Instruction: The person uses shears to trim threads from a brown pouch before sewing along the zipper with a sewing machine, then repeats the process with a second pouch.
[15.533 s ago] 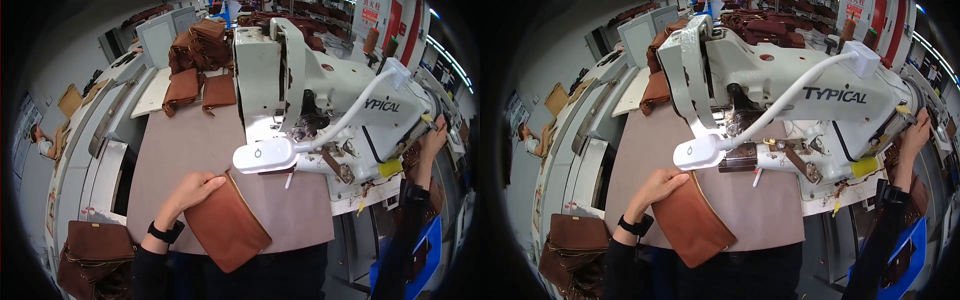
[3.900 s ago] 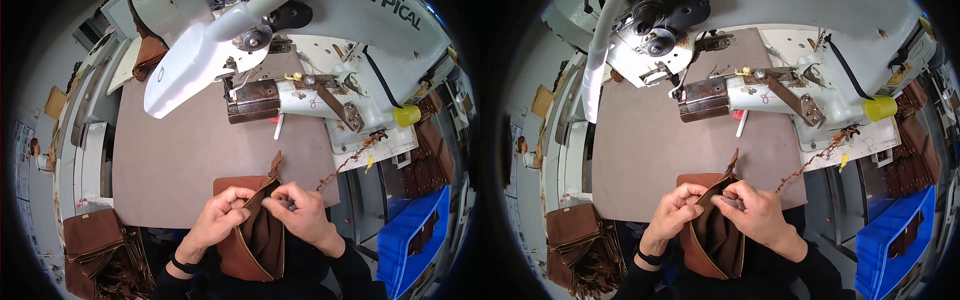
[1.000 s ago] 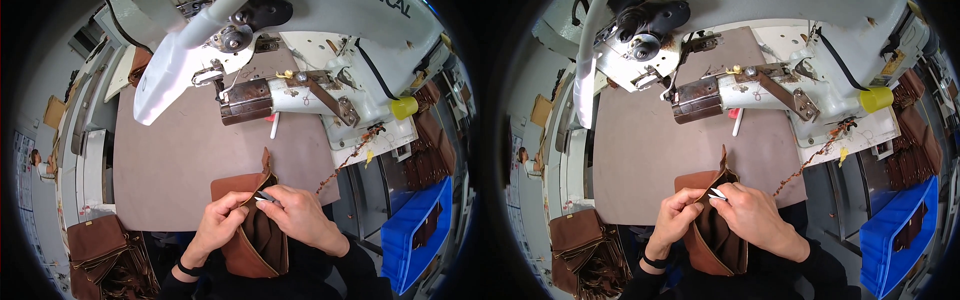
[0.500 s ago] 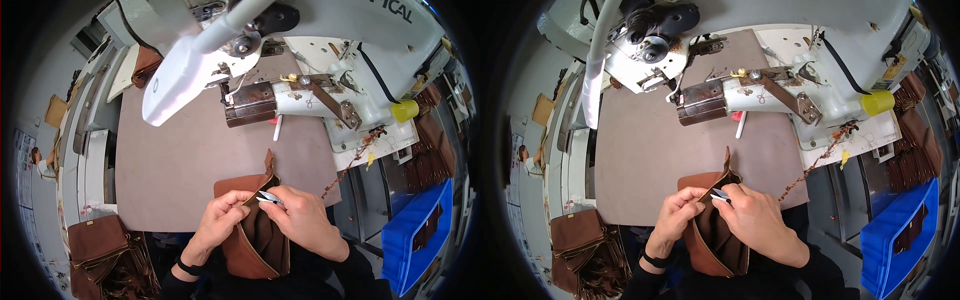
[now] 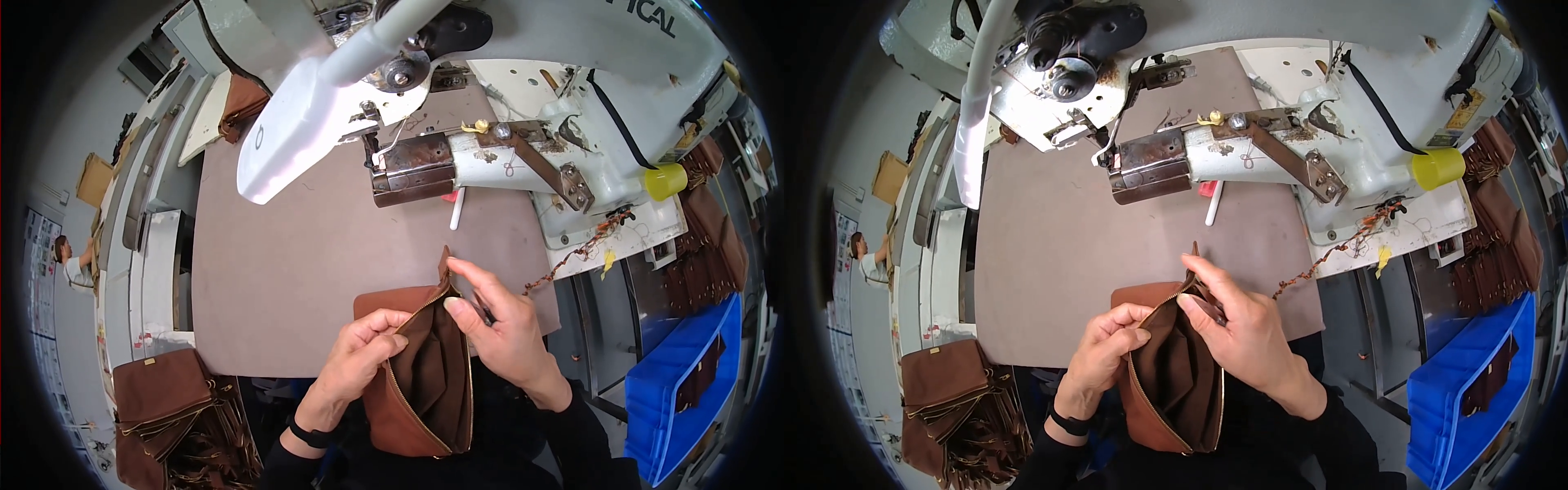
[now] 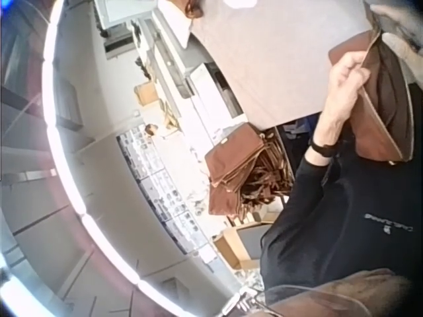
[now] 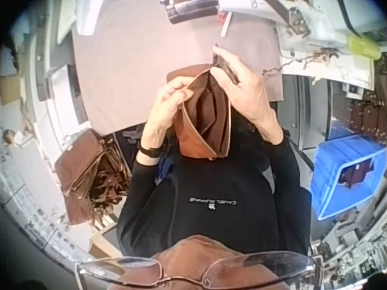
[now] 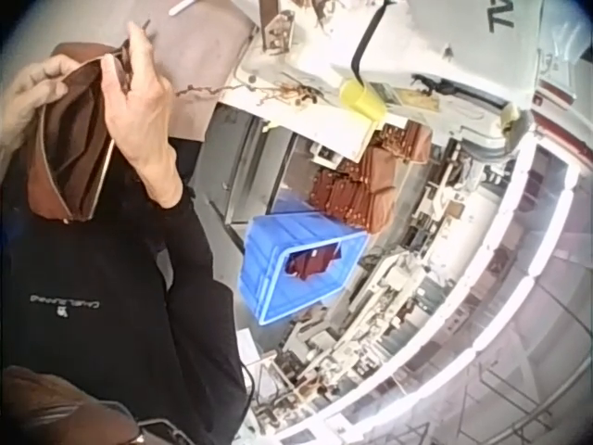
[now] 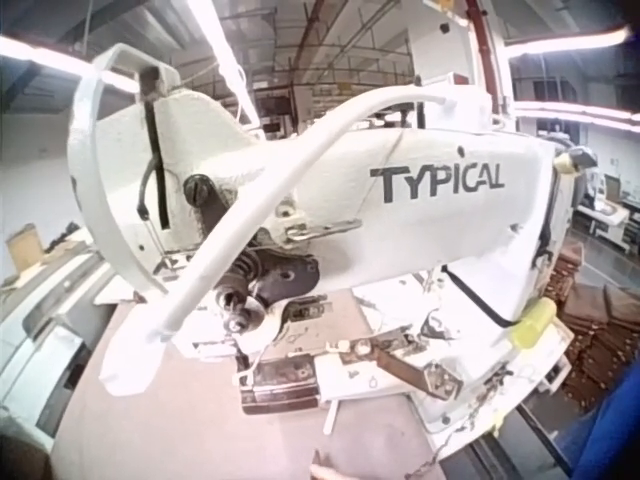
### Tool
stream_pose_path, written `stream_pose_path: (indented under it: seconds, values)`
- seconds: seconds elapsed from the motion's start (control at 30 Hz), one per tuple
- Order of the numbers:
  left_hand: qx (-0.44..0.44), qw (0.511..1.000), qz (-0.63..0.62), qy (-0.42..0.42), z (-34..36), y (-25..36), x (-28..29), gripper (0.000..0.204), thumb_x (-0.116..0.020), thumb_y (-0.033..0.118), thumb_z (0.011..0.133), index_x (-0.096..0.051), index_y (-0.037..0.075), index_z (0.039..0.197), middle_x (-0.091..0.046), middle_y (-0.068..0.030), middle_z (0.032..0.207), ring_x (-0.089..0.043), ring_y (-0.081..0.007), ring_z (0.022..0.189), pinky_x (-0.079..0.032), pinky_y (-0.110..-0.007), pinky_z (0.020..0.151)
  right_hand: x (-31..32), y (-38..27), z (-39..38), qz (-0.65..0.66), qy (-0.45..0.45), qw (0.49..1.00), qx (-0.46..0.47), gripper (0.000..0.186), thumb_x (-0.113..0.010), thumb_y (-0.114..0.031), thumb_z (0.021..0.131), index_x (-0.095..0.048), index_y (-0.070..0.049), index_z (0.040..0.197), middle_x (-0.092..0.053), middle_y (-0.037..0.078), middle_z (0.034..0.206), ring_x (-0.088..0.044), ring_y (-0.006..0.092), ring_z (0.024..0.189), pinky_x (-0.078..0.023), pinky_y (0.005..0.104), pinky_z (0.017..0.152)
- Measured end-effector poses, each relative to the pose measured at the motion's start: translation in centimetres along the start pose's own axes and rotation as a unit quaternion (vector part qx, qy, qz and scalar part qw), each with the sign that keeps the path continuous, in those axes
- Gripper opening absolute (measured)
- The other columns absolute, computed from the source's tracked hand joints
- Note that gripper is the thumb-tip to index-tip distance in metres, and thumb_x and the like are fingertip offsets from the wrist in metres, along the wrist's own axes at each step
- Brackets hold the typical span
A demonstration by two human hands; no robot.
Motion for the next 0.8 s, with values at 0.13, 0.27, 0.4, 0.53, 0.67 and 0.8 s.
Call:
stream_pose_path:
  seconds: [0.13, 0.27, 0.4, 0.53, 0.67, 0.8]
  values:
    - [-0.046, 0.999, 0.016, 0.022, -0.2, 0.8, -0.1, 0.015, -0.056, 0.012, 0.104, -0.067, 0.002, 0.105, -0.057, 0.0079, 0.085, -0.047, 0.0002, 0.077, -0.039, -0.019, 0.066, -3.4, 0.2, 1.5, -0.027, -0.070, 0.993, 0.094, 0.021, -0.064, -0.017, 0.101, -0.065, -0.001, 0.114, -0.063, 0.011, 0.074, -0.062, 0.0194, 0.065, -0.049, 0.0323, 0.061]
    - [-0.098, 0.976, 0.190, 0.035, 0.3, 1.7, 0.7, 0.025, -0.055, 0.022, 0.107, -0.065, 0.003, 0.094, -0.056, 0.0075, 0.081, -0.046, -0.0003, 0.074, -0.039, -0.020, 0.064, -5.0, 1.6, 1.8, -0.018, -0.102, 0.994, 0.035, 0.016, -0.066, -0.017, 0.098, -0.061, -0.001, 0.097, -0.068, 0.015, 0.077, -0.067, 0.0354, 0.068, -0.050, 0.0435, 0.059]
    - [-0.141, 0.980, 0.130, 0.049, 1.2, 1.5, 1.3, 0.038, -0.050, 0.032, 0.109, -0.062, 0.003, 0.086, -0.056, 0.0064, 0.078, -0.046, -0.0019, 0.069, -0.040, -0.020, 0.059, -5.5, 1.1, 1.9, -0.011, -0.097, 0.995, 0.030, 0.020, -0.062, -0.019, 0.102, -0.062, 0.000, 0.096, -0.062, 0.014, 0.070, -0.062, 0.0300, 0.059, -0.049, 0.0387, 0.058]
    - [-0.104, 0.993, 0.014, 0.051, 0.7, 0.3, 2.2, 0.048, -0.043, 0.041, 0.111, -0.062, 0.003, 0.088, -0.057, 0.0041, 0.074, -0.050, -0.0031, 0.057, -0.041, -0.020, 0.050, -5.7, 0.6, 2.3, -0.015, -0.073, 0.997, 0.038, 0.023, -0.063, -0.019, 0.102, -0.058, 0.001, 0.091, -0.060, 0.016, 0.069, -0.060, 0.0345, 0.059, -0.047, 0.0401, 0.056]
    - [-0.076, 0.994, -0.036, 0.071, -0.3, 0.3, 2.7, 0.039, -0.049, 0.036, 0.109, -0.063, 0.003, 0.093, -0.060, 0.0025, 0.074, -0.054, -0.0051, 0.053, -0.044, -0.020, 0.047, -6.0, 0.5, 2.4, -0.027, -0.070, 0.996, 0.041, 0.025, -0.064, -0.019, 0.101, -0.055, 0.000, 0.088, -0.062, 0.017, 0.070, -0.062, 0.0391, 0.062, -0.047, 0.0421, 0.055]
    - [-0.095, 0.985, 0.136, 0.039, -2.6, 1.7, 1.4, 0.023, -0.057, 0.022, 0.104, -0.064, 0.000, 0.102, -0.062, 0.0020, 0.079, -0.056, -0.0038, 0.060, -0.047, -0.020, 0.053, -6.1, 0.2, 2.3, -0.051, -0.059, 0.995, 0.065, 0.021, -0.066, -0.017, 0.098, -0.057, 0.000, 0.089, -0.065, 0.017, 0.069, -0.066, 0.0381, 0.062, -0.050, 0.0452, 0.054]
Point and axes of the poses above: each hand's wrist, its own z-axis towards the middle knuckle, its own x-axis out of the back of the hand, y = z × x, the point moved 8 cm from there along z, towards the middle knuckle
